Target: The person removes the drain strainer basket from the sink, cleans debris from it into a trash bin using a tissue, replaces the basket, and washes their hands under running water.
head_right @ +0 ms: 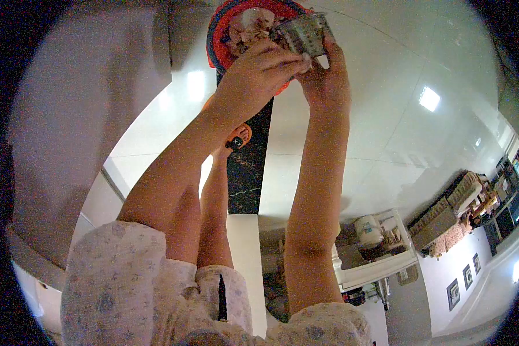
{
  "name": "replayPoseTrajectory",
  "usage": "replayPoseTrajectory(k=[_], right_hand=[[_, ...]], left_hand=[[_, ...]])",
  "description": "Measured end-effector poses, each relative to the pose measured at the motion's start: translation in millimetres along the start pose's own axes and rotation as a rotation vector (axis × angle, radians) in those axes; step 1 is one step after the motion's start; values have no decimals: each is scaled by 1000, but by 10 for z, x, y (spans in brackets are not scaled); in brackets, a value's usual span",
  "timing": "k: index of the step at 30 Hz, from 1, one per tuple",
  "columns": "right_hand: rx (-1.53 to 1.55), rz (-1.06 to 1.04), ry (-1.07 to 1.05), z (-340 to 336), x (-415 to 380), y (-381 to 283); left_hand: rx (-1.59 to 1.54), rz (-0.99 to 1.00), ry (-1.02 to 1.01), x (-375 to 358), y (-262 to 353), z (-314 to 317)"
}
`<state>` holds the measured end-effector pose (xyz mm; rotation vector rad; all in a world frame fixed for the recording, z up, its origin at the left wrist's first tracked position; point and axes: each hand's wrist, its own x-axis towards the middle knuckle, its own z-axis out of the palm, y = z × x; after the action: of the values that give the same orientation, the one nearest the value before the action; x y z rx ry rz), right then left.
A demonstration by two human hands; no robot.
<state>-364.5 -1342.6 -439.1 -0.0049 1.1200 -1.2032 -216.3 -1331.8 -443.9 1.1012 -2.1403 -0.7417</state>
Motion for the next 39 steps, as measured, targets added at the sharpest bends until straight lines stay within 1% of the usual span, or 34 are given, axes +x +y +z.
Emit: replayPoseTrajectory(k=[1,3,4,7,10,13,16,19,22,25,28,31,34,37,39], right_hand=[[41,3,15,-2,5,-16],[121,8,49,44,-3,-79],[111,9,54,40,15,-106],[138,36,27,75,22,-158],[143,47,10,107,21,-156],[221,33,97,128,39,-80],[248,40,91,224,-40,-55],[293,45,55,152,-18,-30],[306,43,89,144,-65,-51],[276,6,69,114,-81,-56],[258,-2,58,123,-90,-53],[236,-4,3,88,-69,-43],[133,-88,45,137,-109,-27],[109,-173,38,115,-124,-3],[57,-250,7,139,-129,20]], left_hand=[[17,41,-45,-72,-49,47],[17,-66,-144,-209,-111,-2],[16,-120,-194,-268,-147,-23],[36,-170,-87,-291,-157,-154],[-3,-179,101,-169,-84,-236],[-60,-172,222,16,-6,-269],[-15,-76,225,154,61,-258],[7,-50,165,135,6,-108],[114,-82,68,-11,-95,-56],[68,-178,9,-140,-148,-71],[-37,-233,116,-109,-80,-175],[-158,-322,182,32,37,-245],[-269,-388,216,114,116,-226],[-350,-508,230,151,225,-226],[-406,-531,283,131,195,-132]])
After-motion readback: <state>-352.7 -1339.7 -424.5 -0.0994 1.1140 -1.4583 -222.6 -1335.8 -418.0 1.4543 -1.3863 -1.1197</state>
